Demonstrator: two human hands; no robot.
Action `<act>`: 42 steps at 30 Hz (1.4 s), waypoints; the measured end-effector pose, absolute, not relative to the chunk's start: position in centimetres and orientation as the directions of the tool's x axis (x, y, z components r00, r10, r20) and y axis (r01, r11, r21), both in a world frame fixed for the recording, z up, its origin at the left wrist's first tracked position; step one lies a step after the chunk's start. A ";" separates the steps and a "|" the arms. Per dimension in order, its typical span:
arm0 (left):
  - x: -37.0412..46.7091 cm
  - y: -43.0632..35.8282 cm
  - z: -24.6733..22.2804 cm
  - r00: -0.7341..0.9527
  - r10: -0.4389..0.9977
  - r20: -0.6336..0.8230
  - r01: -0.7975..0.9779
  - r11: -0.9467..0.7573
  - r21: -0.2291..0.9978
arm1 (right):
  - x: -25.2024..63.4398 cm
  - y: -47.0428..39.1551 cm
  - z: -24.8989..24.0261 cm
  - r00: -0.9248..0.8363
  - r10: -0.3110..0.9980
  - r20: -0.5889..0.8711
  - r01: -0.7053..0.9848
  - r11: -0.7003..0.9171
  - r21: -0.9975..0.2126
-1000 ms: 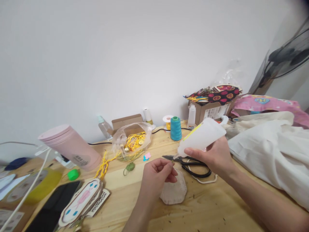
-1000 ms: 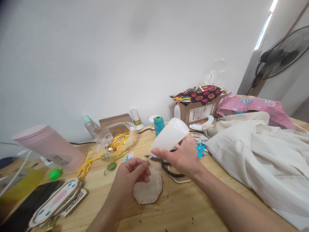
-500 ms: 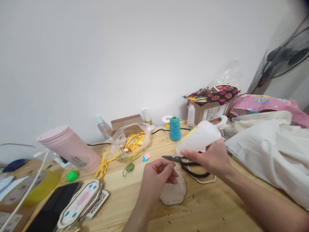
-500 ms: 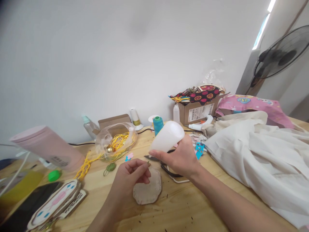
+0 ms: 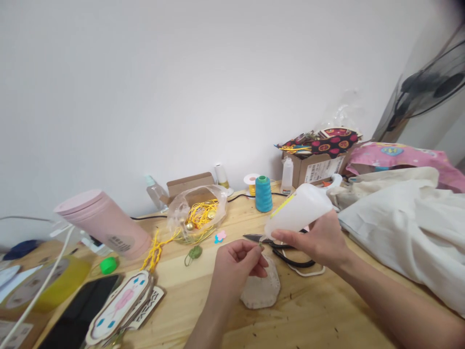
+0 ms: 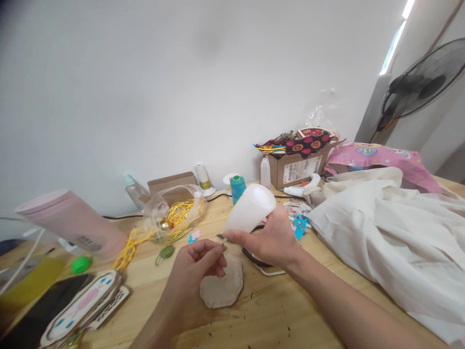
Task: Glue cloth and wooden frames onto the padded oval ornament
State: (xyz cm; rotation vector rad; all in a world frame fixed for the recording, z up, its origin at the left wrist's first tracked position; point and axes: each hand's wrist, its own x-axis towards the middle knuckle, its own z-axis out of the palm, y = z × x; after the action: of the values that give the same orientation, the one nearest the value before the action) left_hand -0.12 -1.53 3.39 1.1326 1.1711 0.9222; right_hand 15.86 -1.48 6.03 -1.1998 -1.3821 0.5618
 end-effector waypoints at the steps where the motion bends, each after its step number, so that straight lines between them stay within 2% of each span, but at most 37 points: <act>1: -0.1 -1.5 3.4 0.178 0.961 -0.212 0.018 0.212 0.977 | 15.9 -1.5 6.0 0.181 0.877 0.444 0.310 0.378 -0.872; 4: -0.1 -1.5 3.4 0.186 0.959 -0.213 0.009 0.215 0.976 | 15.9 -1.5 6.1 0.177 0.869 0.461 0.280 0.405 -0.871; 9: -0.1 -1.6 3.5 0.185 0.960 -0.209 -0.001 0.213 0.977 | 15.9 -1.4 6.1 0.147 0.892 0.428 0.330 0.363 -0.871; 13: -0.1 -1.6 3.6 0.184 0.962 -0.201 -0.003 0.205 0.979 | 16.1 -1.3 6.2 0.171 0.871 0.461 0.353 0.383 -0.854; 19: -0.2 -1.5 3.4 0.181 0.965 -0.189 -0.011 0.195 0.981 | 16.1 -1.6 6.4 0.164 0.850 0.500 0.262 0.451 -0.853; 26: -0.4 -1.5 3.3 0.216 0.963 -0.160 -0.126 0.190 0.974 | 16.0 -1.3 6.1 0.175 0.887 0.427 0.186 0.396 -0.899; 38: -0.4 -1.5 3.2 0.227 0.959 -0.169 -0.135 0.203 0.970 | 16.3 -1.3 6.1 0.126 0.896 0.425 0.067 0.420 -0.905; 42: -0.5 -1.5 3.2 0.215 0.963 -0.165 -0.137 0.197 0.971 | 16.7 -0.8 5.4 0.120 0.903 0.414 -0.021 0.419 -0.908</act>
State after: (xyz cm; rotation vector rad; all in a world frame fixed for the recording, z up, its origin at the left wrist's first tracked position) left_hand -0.48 -1.51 3.19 1.0523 1.0294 0.9995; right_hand 16.74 -0.81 5.45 -0.9085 -1.2674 0.8327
